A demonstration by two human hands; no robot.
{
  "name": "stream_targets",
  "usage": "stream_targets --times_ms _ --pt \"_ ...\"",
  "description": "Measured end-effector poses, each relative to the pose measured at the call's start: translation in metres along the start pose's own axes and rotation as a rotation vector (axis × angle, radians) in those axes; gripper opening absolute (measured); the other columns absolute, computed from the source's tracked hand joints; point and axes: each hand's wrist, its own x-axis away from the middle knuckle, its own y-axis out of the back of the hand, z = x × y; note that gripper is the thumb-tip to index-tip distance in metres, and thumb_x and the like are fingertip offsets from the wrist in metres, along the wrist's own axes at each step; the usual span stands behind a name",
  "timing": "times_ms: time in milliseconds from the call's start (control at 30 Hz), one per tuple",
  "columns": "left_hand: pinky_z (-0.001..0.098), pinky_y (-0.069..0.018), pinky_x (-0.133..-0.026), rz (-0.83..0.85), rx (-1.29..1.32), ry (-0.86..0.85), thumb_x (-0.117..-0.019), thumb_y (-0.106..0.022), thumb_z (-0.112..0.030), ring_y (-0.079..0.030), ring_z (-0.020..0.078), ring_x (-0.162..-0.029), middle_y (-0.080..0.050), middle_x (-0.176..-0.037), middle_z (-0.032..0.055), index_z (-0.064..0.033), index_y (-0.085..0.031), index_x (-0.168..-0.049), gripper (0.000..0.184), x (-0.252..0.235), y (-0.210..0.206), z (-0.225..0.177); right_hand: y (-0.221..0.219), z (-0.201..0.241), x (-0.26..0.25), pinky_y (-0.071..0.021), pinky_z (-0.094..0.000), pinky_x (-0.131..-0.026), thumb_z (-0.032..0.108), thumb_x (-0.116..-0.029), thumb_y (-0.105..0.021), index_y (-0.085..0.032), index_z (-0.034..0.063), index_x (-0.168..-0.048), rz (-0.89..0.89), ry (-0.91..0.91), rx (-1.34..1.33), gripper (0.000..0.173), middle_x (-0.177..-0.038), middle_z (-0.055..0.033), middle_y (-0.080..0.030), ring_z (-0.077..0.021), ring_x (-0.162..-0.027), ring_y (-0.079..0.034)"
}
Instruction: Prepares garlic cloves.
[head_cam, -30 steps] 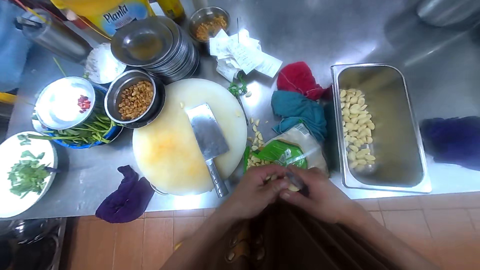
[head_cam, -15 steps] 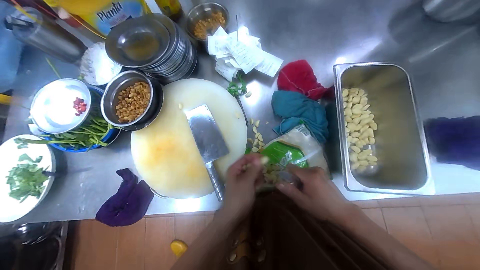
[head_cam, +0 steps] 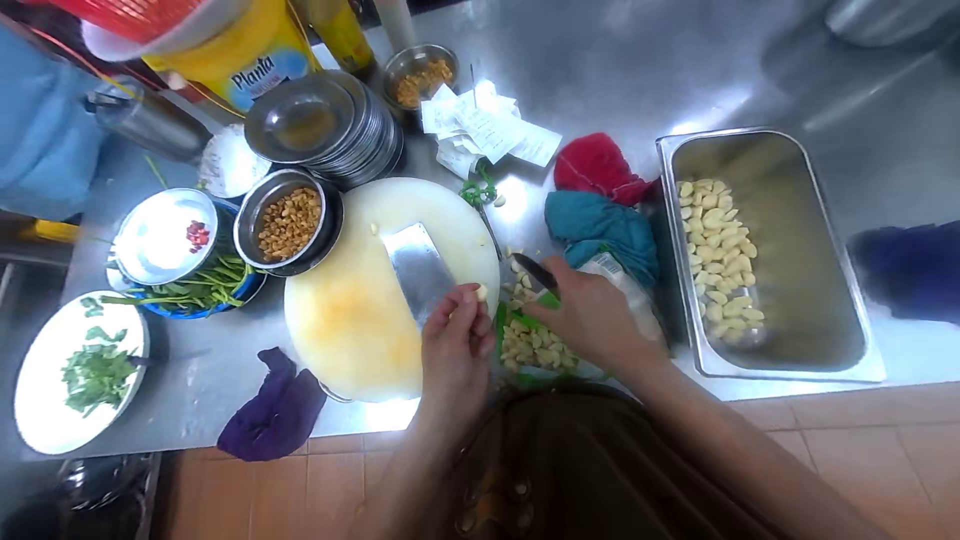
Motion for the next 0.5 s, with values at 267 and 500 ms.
stream_targets --times_ms 267,500 --pt "0.0156 -0.0427 -0.050 0.580 -0.237 0.266 -0.1022 -0.058 -0.011 -0.050 0.0012 -0.054 -0.060 -0.072 -0.0014 -0.0083 -0.064 -0.101 0.007 0.026 -0.029 0.029 0.027 -0.063 0.091 -0.0498 -0.0140 -0.052 0.042 -0.0853 -0.081 -0.069 0.0331 -0.123 -0.090 0.234 -0.787 0.040 -0.080 0.0138 -0.067 0.0021 -0.059 -0.058" --pt "0.0157 -0.0484 -0.059 0.555 -0.045 0.517 -0.1106 -0.025 -0.051 -0.060 0.0035 -0.068 -0.069 -0.098 0.0037 -0.0077 -0.065 -0.122 0.061 0.020 -0.059 0.036 0.057 -0.100 0.120 -0.0502 -0.0177 -0.056 0.030 -0.0965 -0.069 -0.069 0.0078 -0.111 -0.717 0.146 -0.333 0.027 -0.086 0.0009 -0.068 0.0013 -0.065 -0.058"
